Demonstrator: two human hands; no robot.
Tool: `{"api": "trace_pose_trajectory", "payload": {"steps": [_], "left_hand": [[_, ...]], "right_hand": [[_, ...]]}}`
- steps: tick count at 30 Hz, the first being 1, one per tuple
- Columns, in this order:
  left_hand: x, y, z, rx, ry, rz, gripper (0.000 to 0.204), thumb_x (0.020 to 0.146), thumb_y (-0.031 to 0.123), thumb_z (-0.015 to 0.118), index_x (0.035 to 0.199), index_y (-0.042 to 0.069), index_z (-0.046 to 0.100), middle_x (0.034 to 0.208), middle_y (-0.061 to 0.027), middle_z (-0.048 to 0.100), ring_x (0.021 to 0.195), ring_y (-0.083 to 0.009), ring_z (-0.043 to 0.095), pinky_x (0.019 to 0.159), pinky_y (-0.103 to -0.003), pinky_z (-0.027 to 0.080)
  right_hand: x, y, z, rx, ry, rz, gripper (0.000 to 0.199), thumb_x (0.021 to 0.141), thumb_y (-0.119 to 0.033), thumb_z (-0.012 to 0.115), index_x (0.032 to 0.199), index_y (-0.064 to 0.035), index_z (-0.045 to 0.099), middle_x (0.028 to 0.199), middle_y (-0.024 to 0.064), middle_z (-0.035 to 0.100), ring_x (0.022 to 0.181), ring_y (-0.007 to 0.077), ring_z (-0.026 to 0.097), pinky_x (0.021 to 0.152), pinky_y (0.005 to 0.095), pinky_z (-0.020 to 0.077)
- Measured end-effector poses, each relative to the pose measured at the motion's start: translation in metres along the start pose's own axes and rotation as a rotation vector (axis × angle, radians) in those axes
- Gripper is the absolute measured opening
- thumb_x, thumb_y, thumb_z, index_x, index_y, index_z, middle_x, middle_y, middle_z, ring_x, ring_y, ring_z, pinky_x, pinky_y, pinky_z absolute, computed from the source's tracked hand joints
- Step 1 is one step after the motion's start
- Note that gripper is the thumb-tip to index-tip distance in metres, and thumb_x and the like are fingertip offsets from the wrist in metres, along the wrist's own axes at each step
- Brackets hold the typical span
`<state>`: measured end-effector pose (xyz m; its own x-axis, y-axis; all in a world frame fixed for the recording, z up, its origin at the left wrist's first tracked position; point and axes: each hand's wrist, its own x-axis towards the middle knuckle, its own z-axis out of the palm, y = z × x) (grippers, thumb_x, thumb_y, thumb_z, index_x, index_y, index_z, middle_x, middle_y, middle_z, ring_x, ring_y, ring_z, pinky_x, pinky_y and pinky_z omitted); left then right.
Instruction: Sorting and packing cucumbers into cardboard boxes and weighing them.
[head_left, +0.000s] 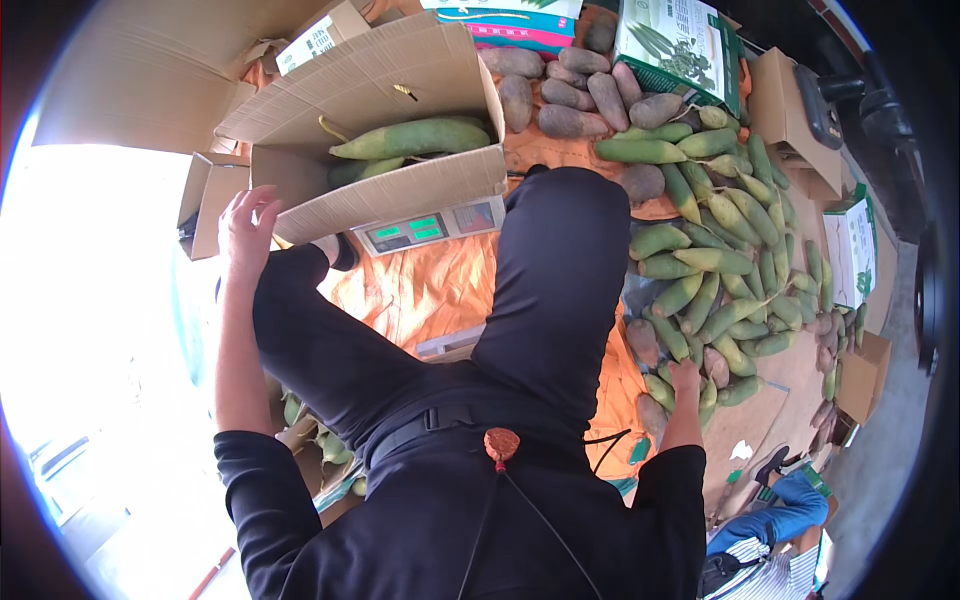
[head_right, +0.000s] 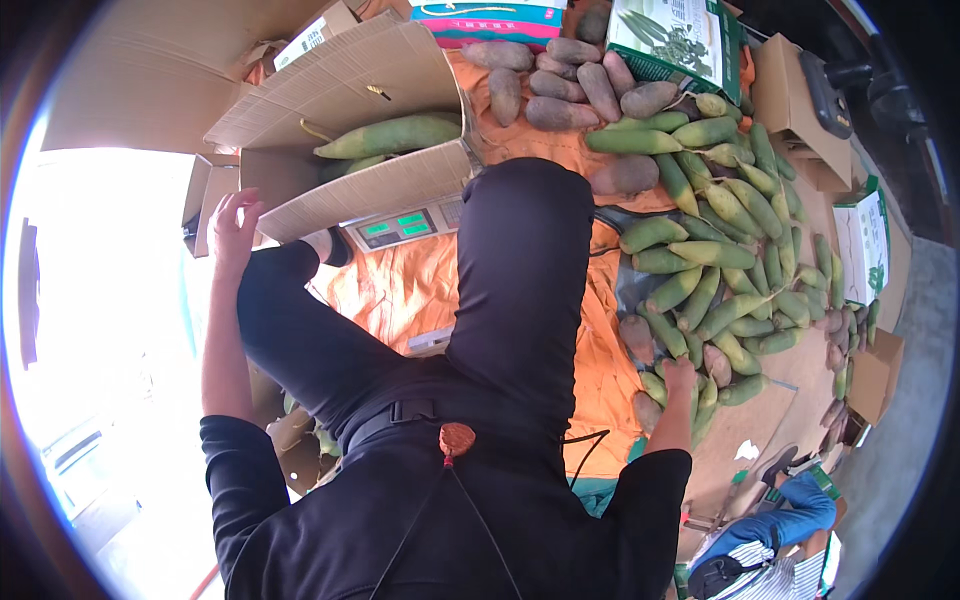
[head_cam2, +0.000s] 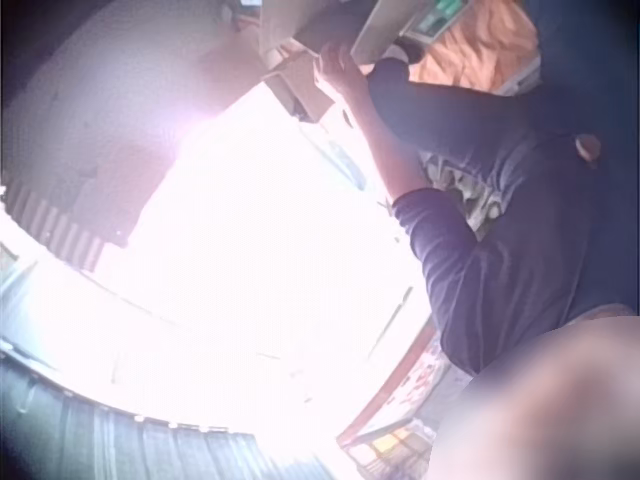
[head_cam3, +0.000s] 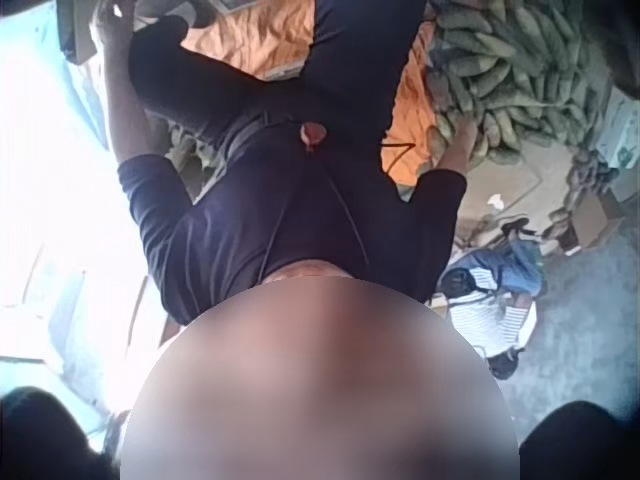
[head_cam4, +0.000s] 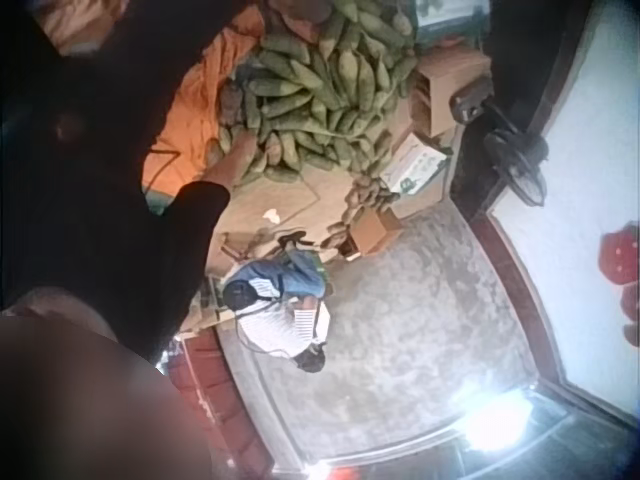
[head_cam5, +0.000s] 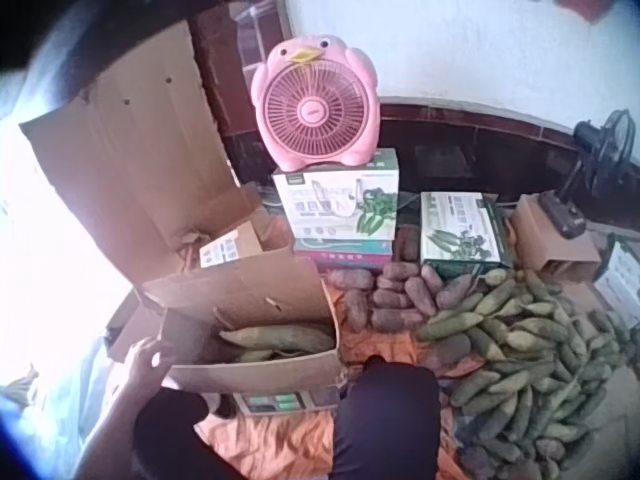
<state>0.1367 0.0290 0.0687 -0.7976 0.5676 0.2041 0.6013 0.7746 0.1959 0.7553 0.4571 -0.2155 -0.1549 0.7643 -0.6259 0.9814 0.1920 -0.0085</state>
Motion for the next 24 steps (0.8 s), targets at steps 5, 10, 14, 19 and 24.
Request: {"api": "trace_pose_trajectory", "payload": {"steps": [5, 10, 14, 19, 24], "left_hand": [[0.031, 0.019, 0.015, -0.183, -0.144, -0.002, 0.019, 0.083, 0.013, 0.061, 0.099, 0.004, 0.065, 0.093, -0.0117, 0.065, 0.090, -0.0279, 0.064, 0.080, -0.036, 0.049], [0.066, 0.013, 0.052, -0.185, -0.299, 0.024, 0.028, 0.086, 0.016, 0.058, 0.111, 0.004, 0.062, 0.111, -0.0158, 0.061, 0.106, -0.0330, 0.057, 0.092, -0.040, 0.044], [0.072, 0.002, 0.082, -0.100, -0.289, -0.007, 0.035, 0.087, 0.022, 0.056, 0.116, 0.003, 0.060, 0.119, -0.0185, 0.059, 0.111, -0.0343, 0.055, 0.096, -0.041, 0.042], [0.074, 0.012, 0.083, -0.261, -0.560, -0.141, 0.034, 0.088, 0.024, 0.057, 0.116, 0.006, 0.061, 0.113, -0.0181, 0.063, 0.102, -0.0310, 0.061, 0.090, -0.039, 0.046], [0.055, 0.013, 0.028, -0.234, -0.323, -0.103, 0.030, 0.087, 0.023, 0.060, 0.113, 0.008, 0.063, 0.101, -0.0145, 0.067, 0.095, -0.0248, 0.065, 0.084, -0.034, 0.049]], "right_hand": [[-0.003, 0.022, 0.009, 0.009, 0.070, 0.002, 0.050, 0.078, -0.033, 0.066, 0.115, 0.0010, 0.061, 0.115, 0.0221, 0.061, 0.111, 0.0350, 0.057, 0.094, 0.0398, 0.0443], [-0.016, -0.005, 0.020, 0.255, 0.110, -0.043, 0.041, 0.078, -0.029, 0.065, 0.106, 0.0020, 0.064, 0.104, 0.0194, 0.066, 0.102, 0.0286, 0.062, 0.086, 0.0360, 0.0469], [-0.036, -0.057, 0.024, 0.488, -0.045, -0.163, 0.029, 0.080, -0.020, 0.064, 0.097, 0.0029, 0.065, 0.086, 0.0101, 0.065, 0.083, 0.0172, 0.060, 0.076, 0.0309, 0.0465], [-0.036, -0.055, 0.018, 0.643, -0.058, -0.313, 0.021, 0.083, -0.012, 0.059, 0.098, 0.0001, 0.065, 0.087, 0.0058, 0.064, 0.078, 0.0154, 0.059, 0.072, 0.0312, 0.0465], [-0.041, -0.134, -0.070, 0.855, -0.151, -0.147, 0.030, 0.085, -0.018, 0.061, 0.112, -0.0062, 0.062, 0.095, 0.0015, 0.064, 0.079, 0.0116, 0.057, 0.064, 0.0250, 0.0453]]}}
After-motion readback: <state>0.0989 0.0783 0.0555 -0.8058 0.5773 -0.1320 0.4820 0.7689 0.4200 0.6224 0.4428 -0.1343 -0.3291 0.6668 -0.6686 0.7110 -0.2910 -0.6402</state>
